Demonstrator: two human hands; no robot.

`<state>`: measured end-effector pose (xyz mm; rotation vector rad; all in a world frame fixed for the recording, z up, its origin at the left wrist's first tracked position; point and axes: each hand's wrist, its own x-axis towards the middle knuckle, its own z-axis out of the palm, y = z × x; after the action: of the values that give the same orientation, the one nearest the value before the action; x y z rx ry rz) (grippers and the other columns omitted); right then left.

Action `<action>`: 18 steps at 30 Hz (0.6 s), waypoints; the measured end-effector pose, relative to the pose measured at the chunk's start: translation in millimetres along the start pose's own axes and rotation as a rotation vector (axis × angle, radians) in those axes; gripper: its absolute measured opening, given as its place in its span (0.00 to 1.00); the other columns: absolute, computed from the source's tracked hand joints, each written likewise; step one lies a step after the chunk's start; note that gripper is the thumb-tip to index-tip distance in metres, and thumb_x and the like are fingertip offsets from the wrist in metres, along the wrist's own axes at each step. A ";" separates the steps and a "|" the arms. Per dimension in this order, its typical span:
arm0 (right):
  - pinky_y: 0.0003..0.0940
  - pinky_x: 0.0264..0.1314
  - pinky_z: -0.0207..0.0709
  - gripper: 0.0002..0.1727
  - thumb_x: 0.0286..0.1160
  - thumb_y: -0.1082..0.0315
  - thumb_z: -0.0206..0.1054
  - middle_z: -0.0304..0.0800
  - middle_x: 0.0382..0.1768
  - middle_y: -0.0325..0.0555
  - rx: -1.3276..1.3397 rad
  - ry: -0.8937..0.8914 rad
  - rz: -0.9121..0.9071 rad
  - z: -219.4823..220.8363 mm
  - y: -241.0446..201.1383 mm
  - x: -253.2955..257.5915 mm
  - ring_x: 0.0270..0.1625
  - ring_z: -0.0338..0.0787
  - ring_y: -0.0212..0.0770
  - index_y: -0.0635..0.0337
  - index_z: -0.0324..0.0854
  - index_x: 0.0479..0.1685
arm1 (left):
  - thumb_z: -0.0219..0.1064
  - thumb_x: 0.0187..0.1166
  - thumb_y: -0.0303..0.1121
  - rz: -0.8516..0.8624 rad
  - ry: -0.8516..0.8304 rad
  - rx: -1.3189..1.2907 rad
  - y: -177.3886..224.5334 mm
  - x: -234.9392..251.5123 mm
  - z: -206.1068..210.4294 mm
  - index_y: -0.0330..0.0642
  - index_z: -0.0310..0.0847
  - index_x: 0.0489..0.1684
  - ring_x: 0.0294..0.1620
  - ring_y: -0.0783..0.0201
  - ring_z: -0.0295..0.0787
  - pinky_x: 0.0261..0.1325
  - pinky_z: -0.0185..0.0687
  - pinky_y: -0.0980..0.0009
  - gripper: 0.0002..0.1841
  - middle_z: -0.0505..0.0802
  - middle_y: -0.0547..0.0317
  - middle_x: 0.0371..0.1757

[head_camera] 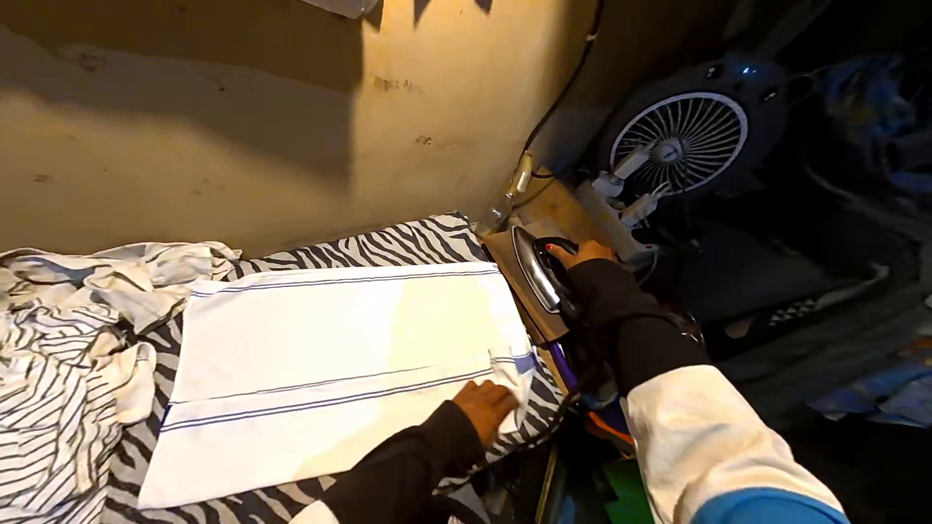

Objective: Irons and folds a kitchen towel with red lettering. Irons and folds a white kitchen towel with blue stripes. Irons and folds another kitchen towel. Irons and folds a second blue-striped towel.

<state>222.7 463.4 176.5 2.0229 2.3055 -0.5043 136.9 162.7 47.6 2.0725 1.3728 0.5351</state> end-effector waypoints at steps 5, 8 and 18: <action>0.70 0.78 0.66 0.45 0.83 0.37 0.62 0.80 0.69 0.82 -0.003 -0.010 0.000 -0.6 0.2 3.2 0.77 0.77 0.74 0.82 0.77 0.66 | 0.69 0.70 0.18 0.077 0.059 -0.080 -0.3 -21.0 -26.0 0.44 0.70 0.86 0.92 0.45 0.59 0.88 0.49 0.31 0.37 0.73 0.49 0.88; 0.77 0.74 0.67 0.45 0.81 0.37 0.65 0.79 0.68 0.83 -0.131 0.090 -0.076 -0.9 6.4 4.0 0.75 0.77 0.79 0.80 0.75 0.70 | 0.62 0.79 0.26 -0.172 0.311 0.171 -49.2 -77.5 -61.0 0.45 0.78 0.80 0.89 0.42 0.65 0.86 0.57 0.34 0.26 0.77 0.45 0.85; 0.78 0.68 0.73 0.39 0.73 0.71 0.73 0.62 0.86 0.73 -0.185 -0.235 -0.731 103.6 -109.4 -26.2 0.71 0.81 0.80 0.56 0.66 0.88 | 0.69 0.82 0.41 -1.149 0.202 0.479 -206.3 -199.2 -256.7 0.39 0.77 0.78 0.78 0.29 0.75 0.81 0.55 0.28 0.27 0.83 0.29 0.73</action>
<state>101.2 400.1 108.6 0.9346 2.7441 -0.4832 -240.0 104.3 99.6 1.1643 2.6484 -0.1102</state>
